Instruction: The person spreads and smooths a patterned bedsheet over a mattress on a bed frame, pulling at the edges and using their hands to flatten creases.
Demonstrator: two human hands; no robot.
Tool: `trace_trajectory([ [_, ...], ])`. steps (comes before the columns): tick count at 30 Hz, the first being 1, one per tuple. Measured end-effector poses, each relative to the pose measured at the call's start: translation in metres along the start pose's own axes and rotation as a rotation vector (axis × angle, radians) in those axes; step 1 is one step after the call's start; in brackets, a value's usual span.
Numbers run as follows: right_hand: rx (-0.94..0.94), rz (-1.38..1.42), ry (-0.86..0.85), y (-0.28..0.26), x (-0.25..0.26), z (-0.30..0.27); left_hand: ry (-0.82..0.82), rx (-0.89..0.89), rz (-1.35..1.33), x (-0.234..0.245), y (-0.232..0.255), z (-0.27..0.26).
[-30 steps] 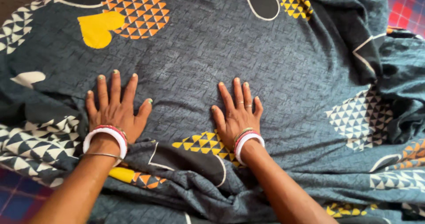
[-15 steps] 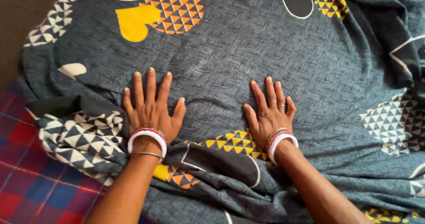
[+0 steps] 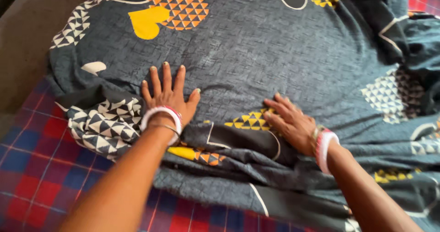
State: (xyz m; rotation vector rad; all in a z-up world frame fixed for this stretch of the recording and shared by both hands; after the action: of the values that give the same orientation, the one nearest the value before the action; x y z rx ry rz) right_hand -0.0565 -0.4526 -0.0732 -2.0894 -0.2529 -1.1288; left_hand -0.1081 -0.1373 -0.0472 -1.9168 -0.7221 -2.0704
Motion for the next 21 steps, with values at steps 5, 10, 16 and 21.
trace_trajectory([
  [5, -0.079, 0.453, 0.188, -0.017, -0.001, -0.086, -0.216, -0.088, -0.154, 0.046, 0.007, -0.006],
  [10, 0.215, 0.080, 0.581, -0.065, 0.018, -0.166, -0.020, -0.491, -0.195, 0.110, 0.028, -0.079],
  [16, -0.029, -0.068, 0.341, -0.047, -0.022, -0.190, -0.243, -0.864, -0.117, 0.097, 0.030, -0.151],
  [21, -0.030, -0.185, 0.377, -0.032, -0.034, -0.174, -0.224, -0.853, -0.025, 0.078, 0.017, -0.167],
])
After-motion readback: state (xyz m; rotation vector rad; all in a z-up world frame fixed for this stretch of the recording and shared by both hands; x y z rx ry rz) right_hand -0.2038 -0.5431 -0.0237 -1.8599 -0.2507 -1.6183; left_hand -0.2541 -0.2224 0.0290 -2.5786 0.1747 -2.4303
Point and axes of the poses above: each hand's wrist, its own z-axis towards the middle knuckle, its own x-axis out of the back of the hand, y = z × x, the point moved 7 cm from there along z, towards the middle knuckle, and after that the axes turned 12 degrees about x, right-handed, at the moved point
